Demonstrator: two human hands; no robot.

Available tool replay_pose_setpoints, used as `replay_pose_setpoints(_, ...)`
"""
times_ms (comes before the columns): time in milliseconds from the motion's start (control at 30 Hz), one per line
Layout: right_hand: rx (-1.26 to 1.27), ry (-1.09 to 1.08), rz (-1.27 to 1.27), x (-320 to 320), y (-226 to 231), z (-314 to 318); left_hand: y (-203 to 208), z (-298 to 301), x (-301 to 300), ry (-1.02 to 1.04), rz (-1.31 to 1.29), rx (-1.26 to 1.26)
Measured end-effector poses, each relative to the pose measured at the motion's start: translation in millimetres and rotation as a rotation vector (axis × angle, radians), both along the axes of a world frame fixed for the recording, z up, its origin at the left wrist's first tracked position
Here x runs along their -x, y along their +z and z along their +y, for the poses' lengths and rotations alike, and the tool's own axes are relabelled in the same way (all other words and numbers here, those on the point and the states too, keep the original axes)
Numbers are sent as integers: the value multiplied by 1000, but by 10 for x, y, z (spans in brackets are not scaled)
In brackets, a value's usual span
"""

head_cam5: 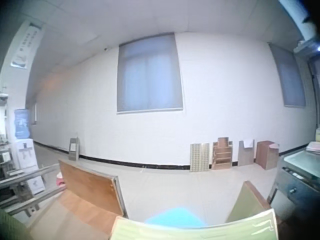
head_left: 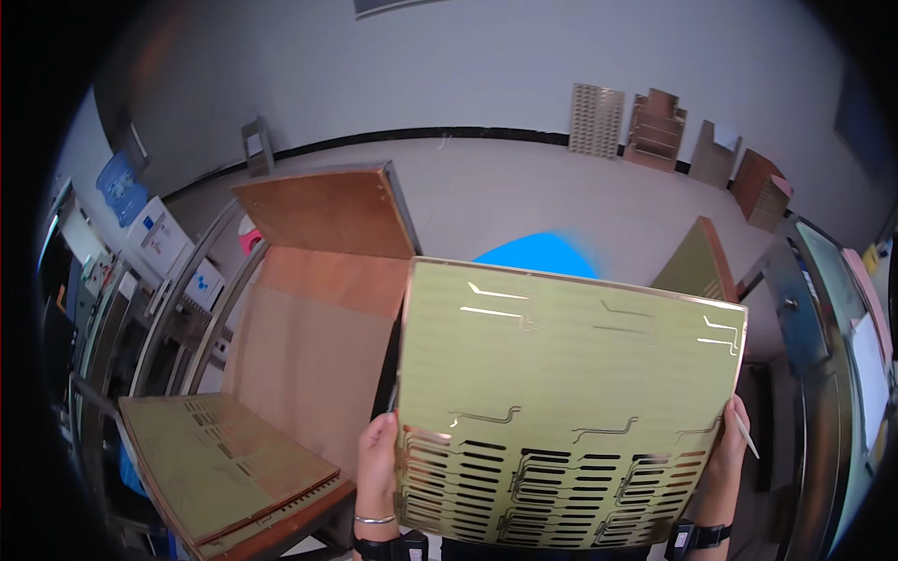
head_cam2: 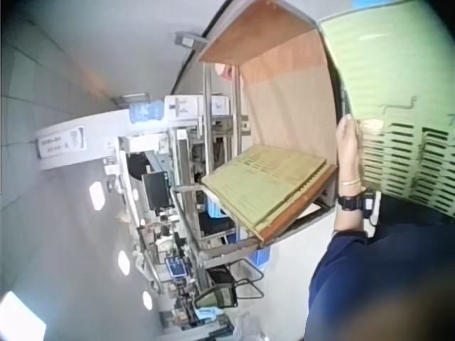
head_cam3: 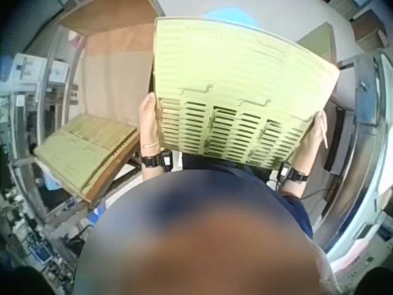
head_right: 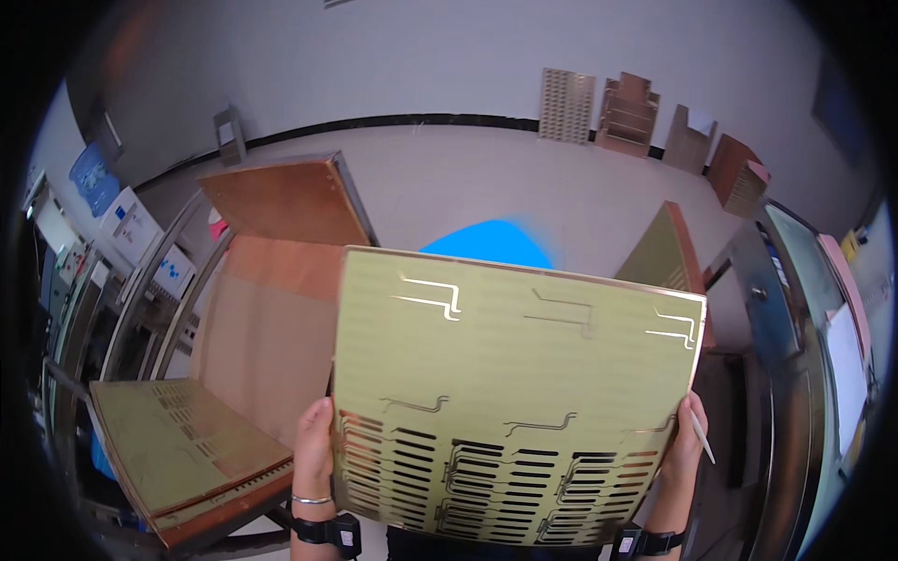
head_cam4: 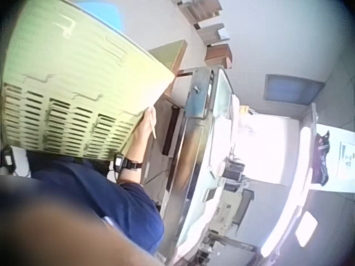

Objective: Marking patterns on flexible circuit sheets using a pen for quality control or assembly.

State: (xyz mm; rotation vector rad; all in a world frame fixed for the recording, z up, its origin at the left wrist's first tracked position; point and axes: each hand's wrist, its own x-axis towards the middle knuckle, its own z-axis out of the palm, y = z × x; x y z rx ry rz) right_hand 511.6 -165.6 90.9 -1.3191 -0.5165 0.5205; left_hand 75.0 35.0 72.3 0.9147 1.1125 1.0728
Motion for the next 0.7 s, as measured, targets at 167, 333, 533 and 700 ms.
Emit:
replay_pose_setpoints(167, -98, -23, -70, 67, 211, -9, 261, 13, 4, 11, -5, -176)
replay_pose_setpoints(333, -347, -45, -251, 5, 948, 43, 992, 49, -21, 52, -159, -385)
replay_pose_setpoints(533, -442, -134, -433, -406, 1553, 132, 1402, 138, -118, 48, -250, -795)
replay_pose_setpoints(700, -774, 126, -115, -627, 582, 136, 444, 310, -120, -38, -122, -836)
